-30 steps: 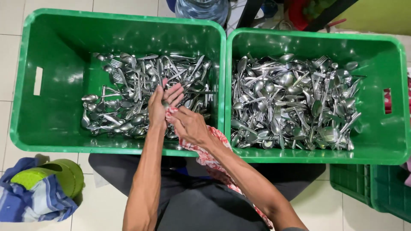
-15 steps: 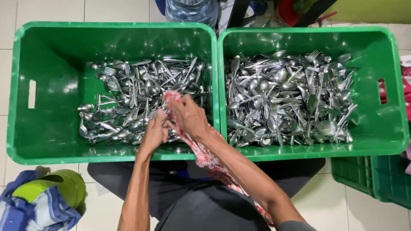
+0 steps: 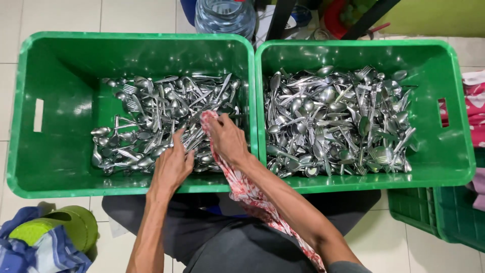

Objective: Polishing and sorting forks and spoons from one bin into another using a cloth.

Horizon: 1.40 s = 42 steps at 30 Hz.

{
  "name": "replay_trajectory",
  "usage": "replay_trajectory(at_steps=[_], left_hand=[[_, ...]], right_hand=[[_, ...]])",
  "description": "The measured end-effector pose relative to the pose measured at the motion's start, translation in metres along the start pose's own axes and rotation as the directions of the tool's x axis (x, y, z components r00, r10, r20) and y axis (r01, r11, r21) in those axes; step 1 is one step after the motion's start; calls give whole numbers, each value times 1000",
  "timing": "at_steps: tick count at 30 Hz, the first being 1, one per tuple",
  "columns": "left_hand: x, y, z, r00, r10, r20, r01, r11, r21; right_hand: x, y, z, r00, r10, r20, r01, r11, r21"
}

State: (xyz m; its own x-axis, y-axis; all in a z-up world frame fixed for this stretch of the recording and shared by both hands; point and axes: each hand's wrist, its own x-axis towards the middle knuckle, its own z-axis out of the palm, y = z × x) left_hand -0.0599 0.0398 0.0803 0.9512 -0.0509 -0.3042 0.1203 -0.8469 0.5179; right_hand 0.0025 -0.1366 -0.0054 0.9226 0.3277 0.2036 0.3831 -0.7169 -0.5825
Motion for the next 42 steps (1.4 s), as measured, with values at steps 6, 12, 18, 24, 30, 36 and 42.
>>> replay_trajectory(at_steps=[6,12,18,24,30,36,42], left_hand=[[13,-11,-12,998,36,53,-13,926,-378],[13,-27,-9,975,72,-208,-164,868,-468],[7,-4,-43,957,126,-262,-194,949,-249],[42,13,-11,906,164,-391,-327,859,-395],[96,-14,46,824,192,-533,-384,882,-275],[119,-35,51,836,57,-546,-273,906,-323],[115,-20,62,857,-163,-489,-130,850,-511]], right_hand=[[-13,-21,-12,915,-314,252,321,947,16],[-25,48,42,944,-183,276,129,971,201],[-3,35,-25,982,132,132,-166,943,289],[-3,-59,-81,913,206,353,-402,300,865],[11,-11,-15,933,232,274,-354,462,813],[-5,4,14,951,138,276,-294,673,679],[-18,-8,-13,929,214,302,-364,678,639]])
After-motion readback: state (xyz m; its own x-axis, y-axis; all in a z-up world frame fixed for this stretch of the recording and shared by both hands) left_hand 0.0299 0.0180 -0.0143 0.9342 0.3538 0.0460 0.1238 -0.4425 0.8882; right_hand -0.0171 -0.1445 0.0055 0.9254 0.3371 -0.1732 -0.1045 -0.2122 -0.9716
